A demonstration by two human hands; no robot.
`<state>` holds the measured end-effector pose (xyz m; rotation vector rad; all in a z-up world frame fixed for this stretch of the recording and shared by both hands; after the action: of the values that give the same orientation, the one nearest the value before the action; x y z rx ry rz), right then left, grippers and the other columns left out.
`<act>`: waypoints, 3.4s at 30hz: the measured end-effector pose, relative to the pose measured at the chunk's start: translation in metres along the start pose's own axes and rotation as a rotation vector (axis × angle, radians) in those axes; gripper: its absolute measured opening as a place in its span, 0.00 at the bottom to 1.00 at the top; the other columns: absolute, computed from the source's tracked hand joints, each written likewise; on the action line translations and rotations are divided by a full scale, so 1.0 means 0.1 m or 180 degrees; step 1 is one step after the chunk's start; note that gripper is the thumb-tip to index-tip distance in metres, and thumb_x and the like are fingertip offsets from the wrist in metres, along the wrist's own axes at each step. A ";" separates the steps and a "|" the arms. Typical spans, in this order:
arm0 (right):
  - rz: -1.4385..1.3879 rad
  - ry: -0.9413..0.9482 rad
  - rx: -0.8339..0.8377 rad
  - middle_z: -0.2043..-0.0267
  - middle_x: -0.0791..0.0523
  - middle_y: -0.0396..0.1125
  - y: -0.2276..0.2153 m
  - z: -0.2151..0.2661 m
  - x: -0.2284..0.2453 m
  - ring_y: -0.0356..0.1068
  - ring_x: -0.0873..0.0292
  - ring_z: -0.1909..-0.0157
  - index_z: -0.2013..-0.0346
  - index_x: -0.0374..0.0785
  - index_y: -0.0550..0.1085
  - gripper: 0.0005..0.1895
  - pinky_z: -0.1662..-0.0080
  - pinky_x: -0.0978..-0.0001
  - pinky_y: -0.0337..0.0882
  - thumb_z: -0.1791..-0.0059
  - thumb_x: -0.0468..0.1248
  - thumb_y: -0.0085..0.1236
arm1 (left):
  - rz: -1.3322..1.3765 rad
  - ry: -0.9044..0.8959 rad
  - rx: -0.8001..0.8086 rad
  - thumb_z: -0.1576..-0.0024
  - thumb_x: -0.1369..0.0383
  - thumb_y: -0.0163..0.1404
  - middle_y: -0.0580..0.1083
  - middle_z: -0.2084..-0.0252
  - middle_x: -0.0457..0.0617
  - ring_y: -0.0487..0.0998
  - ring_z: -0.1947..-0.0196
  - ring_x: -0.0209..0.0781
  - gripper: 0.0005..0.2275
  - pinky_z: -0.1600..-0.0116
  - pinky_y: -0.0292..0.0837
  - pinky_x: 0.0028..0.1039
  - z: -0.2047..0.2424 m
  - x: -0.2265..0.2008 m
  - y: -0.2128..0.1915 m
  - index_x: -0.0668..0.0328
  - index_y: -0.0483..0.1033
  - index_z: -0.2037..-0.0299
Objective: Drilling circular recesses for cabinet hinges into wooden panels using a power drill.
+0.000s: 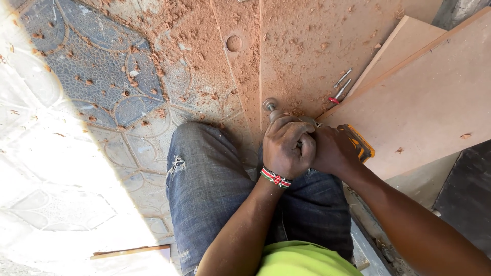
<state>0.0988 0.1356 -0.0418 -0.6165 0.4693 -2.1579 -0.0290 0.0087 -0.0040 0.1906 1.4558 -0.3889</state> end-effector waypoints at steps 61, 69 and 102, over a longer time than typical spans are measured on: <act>-0.0091 0.0174 -0.0128 0.91 0.51 0.59 -0.11 -0.06 0.12 0.69 0.35 0.78 0.89 0.42 0.63 0.24 0.73 0.53 0.69 0.64 0.54 0.62 | -0.0097 0.0013 0.0037 0.52 0.75 0.48 0.79 0.71 0.46 0.82 0.63 0.54 0.10 0.55 0.81 0.40 -0.01 0.09 0.01 0.51 0.82 0.65; -0.0046 0.0256 -0.0051 0.90 0.49 0.60 -0.08 -0.08 0.03 0.70 0.31 0.75 0.89 0.39 0.65 0.23 0.72 0.50 0.69 0.66 0.54 0.62 | -0.0136 0.0082 0.0112 0.52 0.74 0.48 0.78 0.73 0.47 0.82 0.65 0.55 0.10 0.55 0.80 0.40 -0.07 0.11 0.04 0.51 0.82 0.65; -0.0569 0.0061 0.0094 0.87 0.50 0.64 -0.04 0.02 0.08 0.70 0.41 0.77 0.84 0.38 0.68 0.19 0.75 0.57 0.68 0.63 0.48 0.63 | -0.0070 0.0418 0.0235 0.48 0.75 0.45 0.75 0.74 0.51 0.80 0.69 0.54 0.08 0.58 0.80 0.41 -0.19 0.04 0.05 0.59 0.79 0.68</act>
<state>0.0929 0.1315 -0.0358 -0.6430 0.4048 -2.3374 -0.0446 0.0199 -0.0103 0.2638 1.5747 -0.4555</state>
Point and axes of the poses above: each hand's wrist, its own z-axis away from the middle knuckle, its own y-axis out of the palm, x = y × z, the point moved 5 cm from there along -z, towards the middle knuckle
